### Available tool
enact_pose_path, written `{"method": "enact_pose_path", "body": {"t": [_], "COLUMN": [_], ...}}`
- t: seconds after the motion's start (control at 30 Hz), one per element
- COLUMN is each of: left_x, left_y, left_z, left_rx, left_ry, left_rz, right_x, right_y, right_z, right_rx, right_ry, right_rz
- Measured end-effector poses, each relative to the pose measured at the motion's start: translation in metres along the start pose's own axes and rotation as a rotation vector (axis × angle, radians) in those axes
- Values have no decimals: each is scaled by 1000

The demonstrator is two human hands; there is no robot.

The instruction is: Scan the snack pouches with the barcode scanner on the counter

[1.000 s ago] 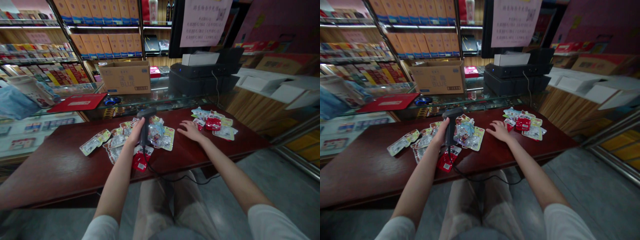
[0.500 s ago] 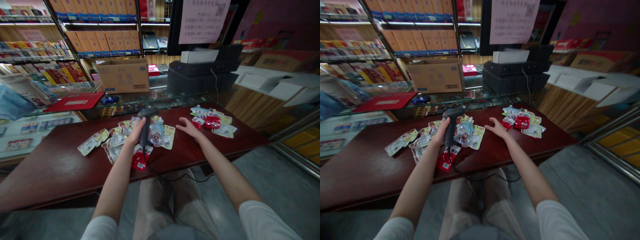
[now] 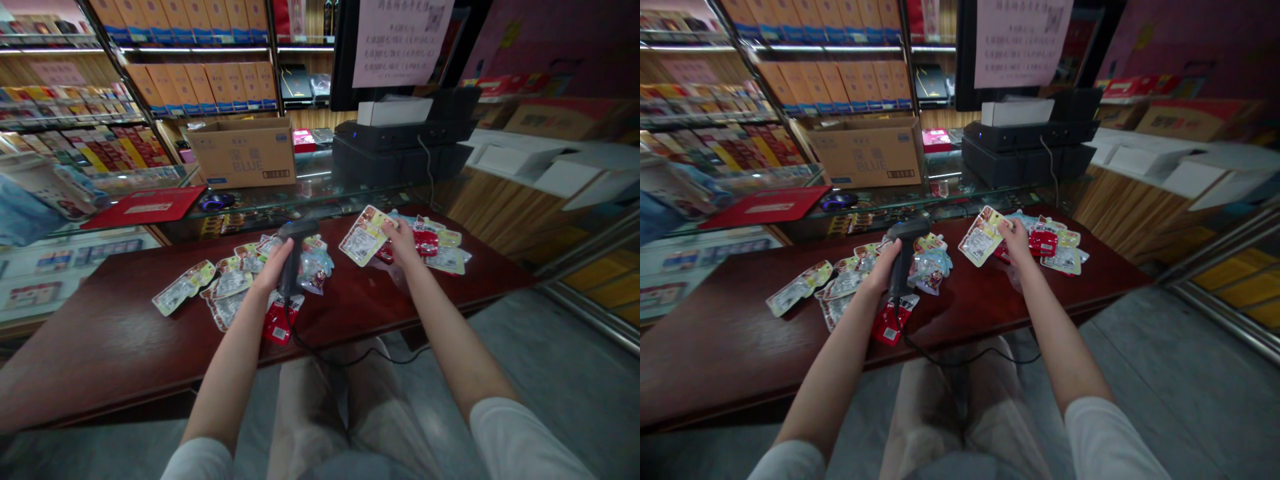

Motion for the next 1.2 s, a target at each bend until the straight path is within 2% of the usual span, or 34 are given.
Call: {"method": "enact_pose_path", "body": {"t": [0.13, 0.27, 0.4, 0.63, 0.7, 0.83, 1.0, 1.1, 1.2], "left_x": [-1, -4, -8, -11, -11, -8, -3, -2, -3], "left_y": [1, 3, 4, -1, -1, 2, 1, -2, -6], "left_z": [-8, -16, -22, -36, -36, -26, -9, 0, 9], "left_rx": [27, 57, 71, 16, 11, 32, 12, 7, 0], "left_ry": [113, 206, 242, 403, 387, 264, 180, 105, 12], "left_rz": [32, 63, 91, 70, 76, 78, 60, 29, 10], "right_x": [9, 8, 4, -5, -7, -4, 22, 33, 23], "right_y": [8, -3, -10, -7, -5, -2, 1, 6, 15], "right_z": [2, -1, -6, -14, -14, -6, 27, 48, 52], "right_rx": [61, 113, 119, 169, 157, 76, -124, -388, -767], "right_ry": [-48, -100, -67, 13, 20, -22, -86, -182, -256], "right_rz": [51, 9, -27, -17, -14, 7, -19, 43, 179]}}
Point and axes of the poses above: each hand's wrist, its own x-axis towards the middle knuckle, its own z-axis out of the back of the hand, y = z × x, the point moved 3 cm from there along x, towards the middle knuckle, and after that the axes turned 10 degrees about -z, right-handed, at the moved point
